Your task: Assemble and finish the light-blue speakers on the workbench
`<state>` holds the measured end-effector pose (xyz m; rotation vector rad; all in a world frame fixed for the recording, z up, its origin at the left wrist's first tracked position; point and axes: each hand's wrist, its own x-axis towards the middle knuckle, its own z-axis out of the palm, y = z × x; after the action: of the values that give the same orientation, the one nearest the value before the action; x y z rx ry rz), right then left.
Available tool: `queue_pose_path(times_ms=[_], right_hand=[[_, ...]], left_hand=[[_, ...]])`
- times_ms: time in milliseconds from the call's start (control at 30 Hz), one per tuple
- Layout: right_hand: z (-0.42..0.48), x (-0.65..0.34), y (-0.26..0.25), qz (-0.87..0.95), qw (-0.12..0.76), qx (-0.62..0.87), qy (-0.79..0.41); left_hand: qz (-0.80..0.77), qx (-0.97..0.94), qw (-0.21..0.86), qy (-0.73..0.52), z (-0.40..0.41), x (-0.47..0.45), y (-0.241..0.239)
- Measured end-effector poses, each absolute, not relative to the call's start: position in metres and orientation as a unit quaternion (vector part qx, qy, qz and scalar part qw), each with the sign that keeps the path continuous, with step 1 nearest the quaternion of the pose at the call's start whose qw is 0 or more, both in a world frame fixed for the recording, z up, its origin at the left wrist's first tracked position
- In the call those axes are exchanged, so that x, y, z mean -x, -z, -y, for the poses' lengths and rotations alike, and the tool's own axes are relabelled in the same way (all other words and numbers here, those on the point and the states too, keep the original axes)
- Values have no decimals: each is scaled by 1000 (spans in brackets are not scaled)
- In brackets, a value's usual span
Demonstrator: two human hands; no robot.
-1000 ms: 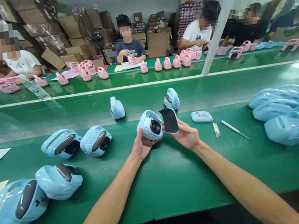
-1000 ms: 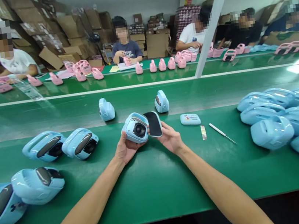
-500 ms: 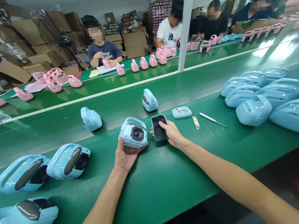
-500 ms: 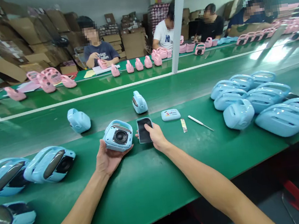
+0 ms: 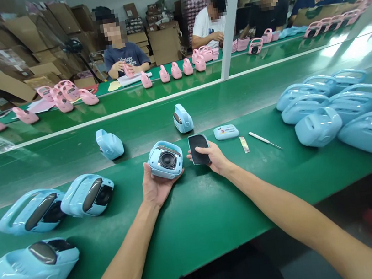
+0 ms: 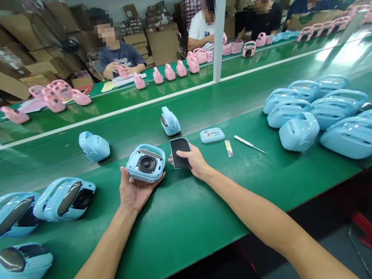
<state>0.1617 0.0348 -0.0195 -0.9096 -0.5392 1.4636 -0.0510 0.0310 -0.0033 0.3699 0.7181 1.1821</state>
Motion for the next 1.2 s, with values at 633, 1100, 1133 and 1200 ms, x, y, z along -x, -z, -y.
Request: queue_pose_path(times_ms=[633,1100,1133,1200], right_hand=[[-31,-165,18,269,612,358,-653],[-10,-147,24,534,583,353,-501],[-8,-145,25,557,581,360,-472],[-5,-142,27,592,581,370,-419]], left_hand=[[-315,-220,752,-536,-33,57,11],[-373,-406,600,-579,-25,49,32],[-370,-420,594,-578,-24,48,32],[-366,-440,585,-574,-22,47,33]])
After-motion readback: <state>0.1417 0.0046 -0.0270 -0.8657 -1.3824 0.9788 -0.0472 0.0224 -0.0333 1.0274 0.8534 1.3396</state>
